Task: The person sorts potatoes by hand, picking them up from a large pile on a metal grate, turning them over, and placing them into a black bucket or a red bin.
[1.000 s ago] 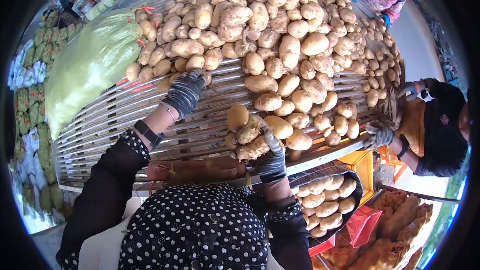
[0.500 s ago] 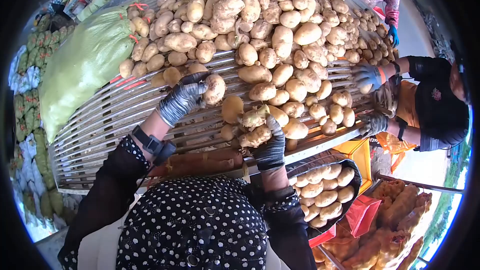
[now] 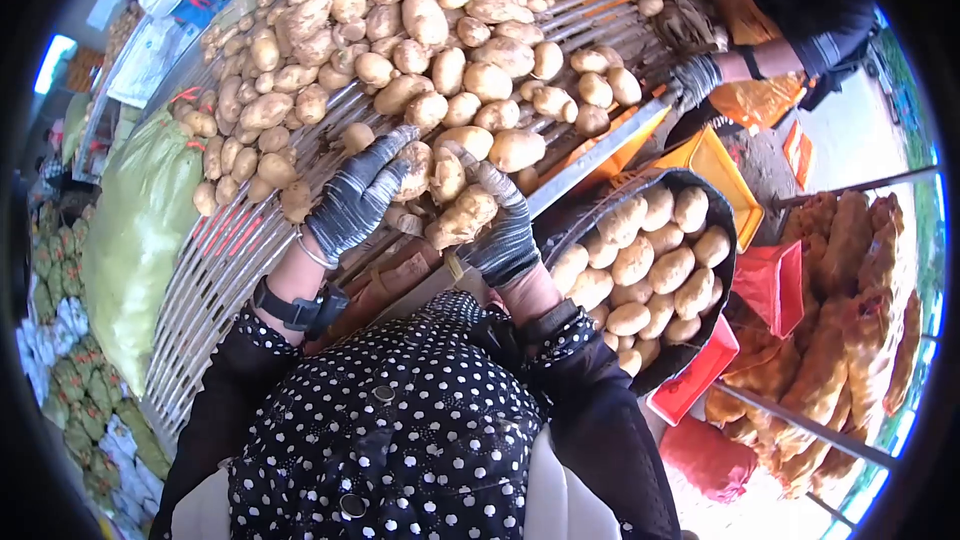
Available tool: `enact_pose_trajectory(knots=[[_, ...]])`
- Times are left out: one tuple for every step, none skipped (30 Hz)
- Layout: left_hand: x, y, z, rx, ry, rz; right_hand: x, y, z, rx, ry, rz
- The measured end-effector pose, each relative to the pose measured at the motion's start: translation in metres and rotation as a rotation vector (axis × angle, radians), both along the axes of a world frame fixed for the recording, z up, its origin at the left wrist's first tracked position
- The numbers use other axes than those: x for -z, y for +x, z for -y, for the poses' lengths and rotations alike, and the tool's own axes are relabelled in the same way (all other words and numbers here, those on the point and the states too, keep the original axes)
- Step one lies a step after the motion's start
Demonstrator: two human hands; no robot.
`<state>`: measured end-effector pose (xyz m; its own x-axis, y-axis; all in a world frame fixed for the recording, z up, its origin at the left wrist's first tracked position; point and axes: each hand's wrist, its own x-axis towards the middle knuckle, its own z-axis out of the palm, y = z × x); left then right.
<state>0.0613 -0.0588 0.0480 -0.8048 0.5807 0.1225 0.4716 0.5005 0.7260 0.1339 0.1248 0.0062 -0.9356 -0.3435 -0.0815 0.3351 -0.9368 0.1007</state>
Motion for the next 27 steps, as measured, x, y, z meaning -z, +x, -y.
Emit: enact_pose_trajectory(knots=[[-0.003,0.000,-0.004,0.108,0.042,-0.089,0.002,0.007,-0.007,0.051,0.066,0.003],[-0.009,0.001,-0.010,0.214,0.088,-0.180,-0.002,0.014,-0.012,0.100,0.133,0.006],[-0.016,0.004,-0.019,0.165,0.334,0.191,-0.010,0.024,-0.019,0.123,0.139,-0.008],[-0.017,0.004,-0.024,0.195,0.301,0.106,0.002,0.035,-0.029,0.108,-0.008,-0.045],[-0.029,0.013,-0.034,0.154,0.355,0.329,0.012,0.045,-0.038,0.083,-0.152,-0.079],[-0.041,0.022,-0.045,0.113,0.400,0.556,0.019,0.056,-0.045,0.140,-0.048,-0.019],[-0.026,0.021,-0.047,0.147,0.339,0.488,0.023,0.067,-0.051,0.189,0.063,0.044],[-0.024,0.024,-0.055,0.123,0.432,0.675,0.007,0.076,-0.052,0.293,0.179,0.028],[-0.023,0.027,-0.062,0.113,0.421,0.674,-0.003,0.087,-0.055,0.400,0.300,0.021],[-0.021,0.031,-0.067,0.112,0.411,0.680,-0.006,0.101,-0.065,0.405,0.208,-0.027],[-0.022,0.034,-0.070,0.076,0.423,0.778,0.006,0.116,-0.075,0.429,0.196,0.025],[-0.021,0.037,-0.070,0.050,0.425,0.885,0.007,0.134,-0.084,0.482,0.155,0.031],[-0.010,0.035,-0.066,0.097,0.434,0.875,0.008,0.152,-0.094,0.535,0.113,0.034],[0.002,0.031,-0.061,0.134,0.443,0.861,0.012,0.168,-0.103,0.578,0.095,0.017],[0.012,0.029,-0.056,0.129,0.410,0.800,0.014,0.190,-0.113,0.704,0.105,0.012],[0.019,0.025,-0.049,0.106,0.384,0.727,0.016,0.209,-0.122,0.811,0.109,0.000],[0.027,0.021,-0.041,0.079,0.407,0.767,0.033,0.231,-0.134,0.925,0.204,0.186],[0.036,0.016,-0.032,0.044,0.432,0.803,0.030,0.256,-0.145,0.995,0.197,0.144],[0.046,0.009,-0.022,0.038,0.404,0.792,0.028,0.281,-0.154,1.059,0.280,0.170],[0.046,0.009,-0.025,0.043,0.407,0.796,0.031,0.308,-0.165,1.164,0.313,0.201],[0.047,0.010,-0.025,-0.032,0.471,0.866,0.032,0.335,-0.178,1.210,0.370,0.243],[0.046,0.010,-0.020,-0.123,0.542,0.929,0.031,0.361,-0.192,1.223,0.402,0.284],[0.058,0.002,-0.013,-0.209,0.619,1.049,0.040,0.385,-0.207,1.319,0.548,0.429],[0.073,0.007,-0.007,-0.023,0.347,0.575,0.046,0.407,-0.228,1.275,0.594,0.520],[0.051,0.013,-0.007,-0.086,0.553,0.924,0.063,0.427,-0.249,1.225,0.655,0.468],[0.042,0.020,-0.011,-0.256,0.543,0.894,0.077,0.442,-0.267,1.168,0.651,0.659],[0.036,0.023,-0.008,-0.312,0.545,0.851,0.157,0.496,-0.331,0.722,0.522,-0.100]])
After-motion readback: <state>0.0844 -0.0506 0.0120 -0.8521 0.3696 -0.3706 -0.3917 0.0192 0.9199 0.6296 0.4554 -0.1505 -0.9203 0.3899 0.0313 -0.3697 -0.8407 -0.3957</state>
